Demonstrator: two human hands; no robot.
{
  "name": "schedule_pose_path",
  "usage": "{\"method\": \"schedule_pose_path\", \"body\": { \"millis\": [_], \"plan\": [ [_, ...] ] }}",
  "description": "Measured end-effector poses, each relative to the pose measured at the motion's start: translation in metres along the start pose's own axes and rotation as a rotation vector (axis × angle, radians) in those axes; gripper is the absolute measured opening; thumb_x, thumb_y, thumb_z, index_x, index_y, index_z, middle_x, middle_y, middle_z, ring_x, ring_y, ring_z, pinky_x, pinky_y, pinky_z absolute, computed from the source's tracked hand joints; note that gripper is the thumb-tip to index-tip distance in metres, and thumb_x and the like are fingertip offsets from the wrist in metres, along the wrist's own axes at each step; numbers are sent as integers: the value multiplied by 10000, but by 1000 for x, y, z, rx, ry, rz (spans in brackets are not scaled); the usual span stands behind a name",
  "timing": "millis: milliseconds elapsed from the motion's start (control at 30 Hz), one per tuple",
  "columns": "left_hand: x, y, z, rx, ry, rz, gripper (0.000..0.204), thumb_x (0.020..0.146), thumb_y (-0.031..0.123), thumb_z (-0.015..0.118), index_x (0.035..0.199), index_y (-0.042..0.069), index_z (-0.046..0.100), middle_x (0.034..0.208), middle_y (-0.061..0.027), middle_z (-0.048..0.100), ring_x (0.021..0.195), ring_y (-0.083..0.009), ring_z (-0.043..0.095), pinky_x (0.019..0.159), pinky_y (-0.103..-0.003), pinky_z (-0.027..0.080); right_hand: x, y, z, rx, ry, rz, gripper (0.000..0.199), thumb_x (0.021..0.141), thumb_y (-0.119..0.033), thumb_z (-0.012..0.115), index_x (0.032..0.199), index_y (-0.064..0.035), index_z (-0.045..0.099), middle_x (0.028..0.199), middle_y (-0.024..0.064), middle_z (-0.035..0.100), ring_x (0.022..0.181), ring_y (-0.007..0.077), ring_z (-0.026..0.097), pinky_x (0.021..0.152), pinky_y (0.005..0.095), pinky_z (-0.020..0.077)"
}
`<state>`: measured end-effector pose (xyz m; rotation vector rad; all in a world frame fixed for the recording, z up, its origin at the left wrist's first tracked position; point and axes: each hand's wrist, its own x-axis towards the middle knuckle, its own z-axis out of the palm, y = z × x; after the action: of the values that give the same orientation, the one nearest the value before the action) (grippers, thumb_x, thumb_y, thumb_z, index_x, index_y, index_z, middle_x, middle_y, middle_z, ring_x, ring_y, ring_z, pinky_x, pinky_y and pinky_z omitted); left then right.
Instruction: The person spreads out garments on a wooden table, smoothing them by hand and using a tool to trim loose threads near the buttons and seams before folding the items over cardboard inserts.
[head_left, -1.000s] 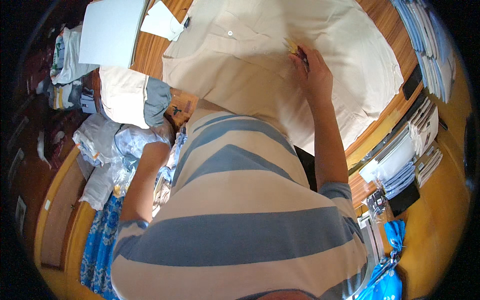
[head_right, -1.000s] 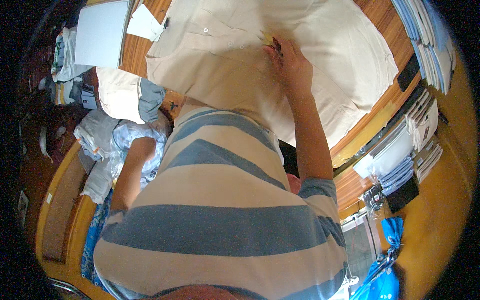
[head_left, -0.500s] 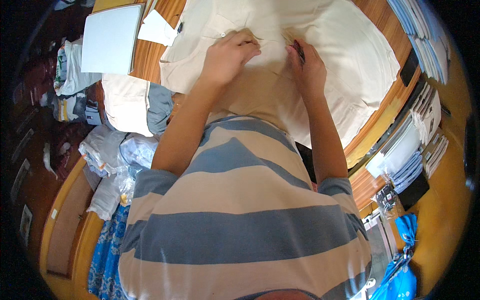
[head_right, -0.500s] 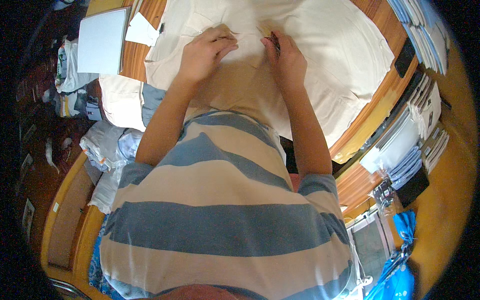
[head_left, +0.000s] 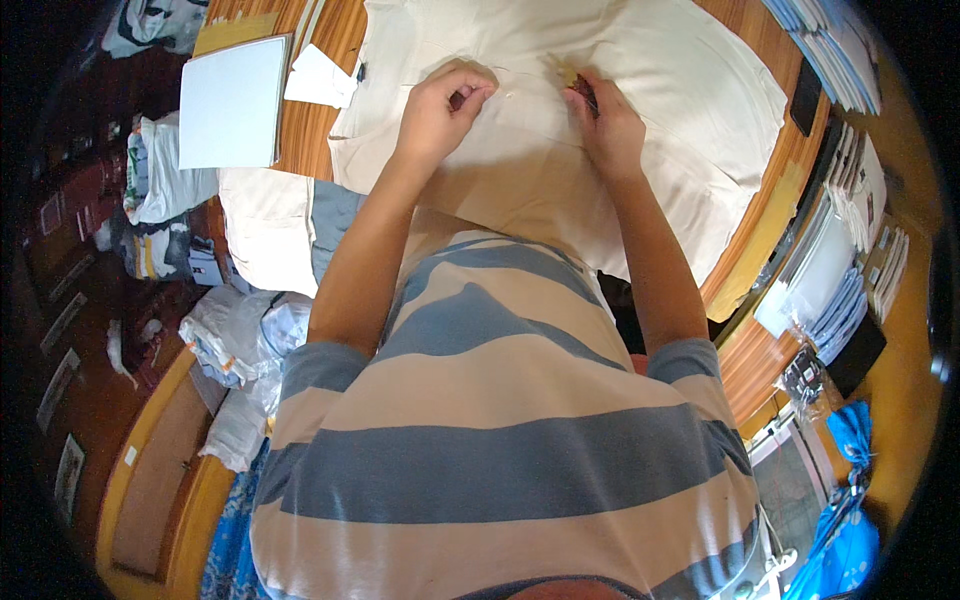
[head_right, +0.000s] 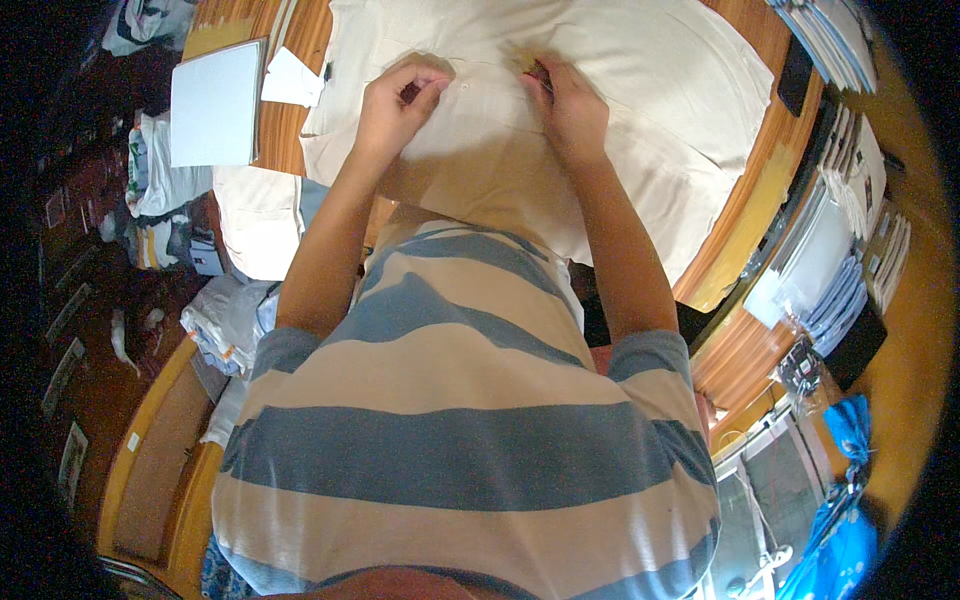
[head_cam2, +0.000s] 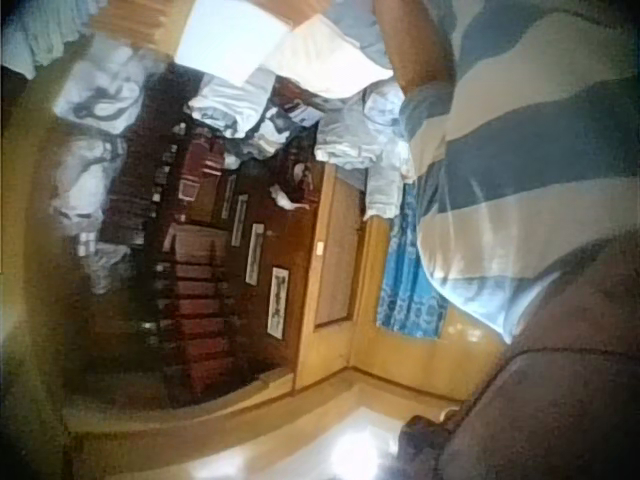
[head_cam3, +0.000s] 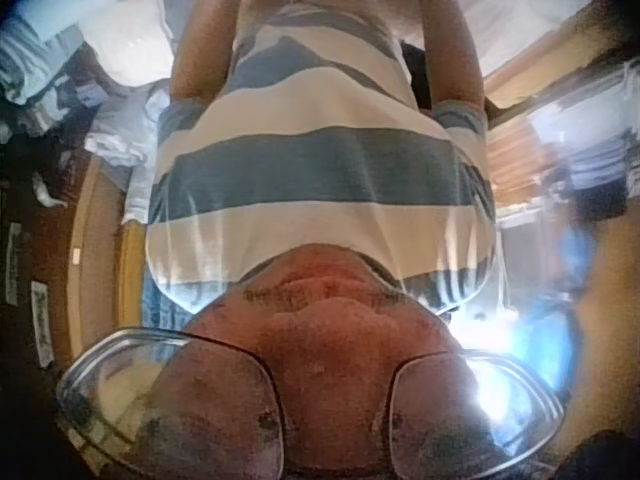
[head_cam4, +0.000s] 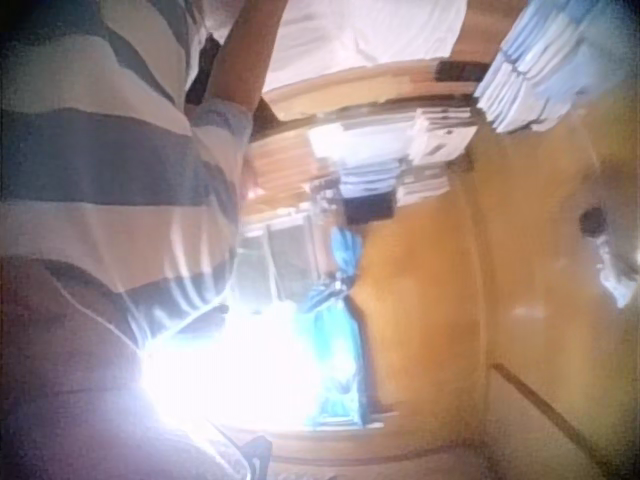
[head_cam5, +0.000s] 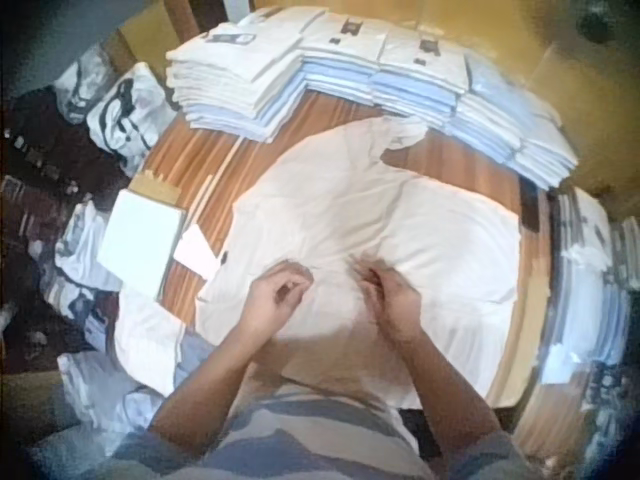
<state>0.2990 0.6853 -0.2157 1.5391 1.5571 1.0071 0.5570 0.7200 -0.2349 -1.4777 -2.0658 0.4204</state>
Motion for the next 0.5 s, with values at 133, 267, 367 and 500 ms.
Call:
{"method": "schedule_pose_path", "body": {
  "millis": [133, 267, 367, 500],
  "plan": [
    [-1, -2, -3, 12, -12, -73, 83, 885, 121, 806, 952, 75, 790, 881, -60, 707, 693, -172, 656, 662, -304, 542, -1, -20, -10, 40, -128, -4, 393, 972, -432, 698, 1230, -135, 689, 1030, 59, 756, 895, 291, 745, 759, 406, 596],
    [4, 8, -5, 83, -17, -13, 88, 888, 145, 807, 949, 82, 796, 884, -53, 713, 678, -186, 671, 653, -312, 548, -11, -36, -2, 67, -243, -47, 360, 955, -387, 738, 1191, -119, 697, 1043, 61, 748, 877, 259, 750, 714, 361, 600],
    [5, 11, -5, 82, -15, 51, 83, 892, 161, 804, 938, 94, 795, 888, -45, 716, 691, -198, 688, 651, -322, 554, -12, -49, 5, -44, -230, -22, 362, 953, -427, 722, 1158, -130, 697, 1021, 43, 746, 848, 259, 753, 676, 378, 601],
    [1, 16, -4, 158, -36, 113, 59, 888, 136, 791, 931, 97, 784, 897, -45, 709, 698, -201, 684, 649, -329, 553, -13, -53, 14, -113, -178, -78, 348, 950, -435, 716, 1132, -139, 686, 979, 28, 733, 784, 259, 746, 614, 388, 595]
  ]
}}
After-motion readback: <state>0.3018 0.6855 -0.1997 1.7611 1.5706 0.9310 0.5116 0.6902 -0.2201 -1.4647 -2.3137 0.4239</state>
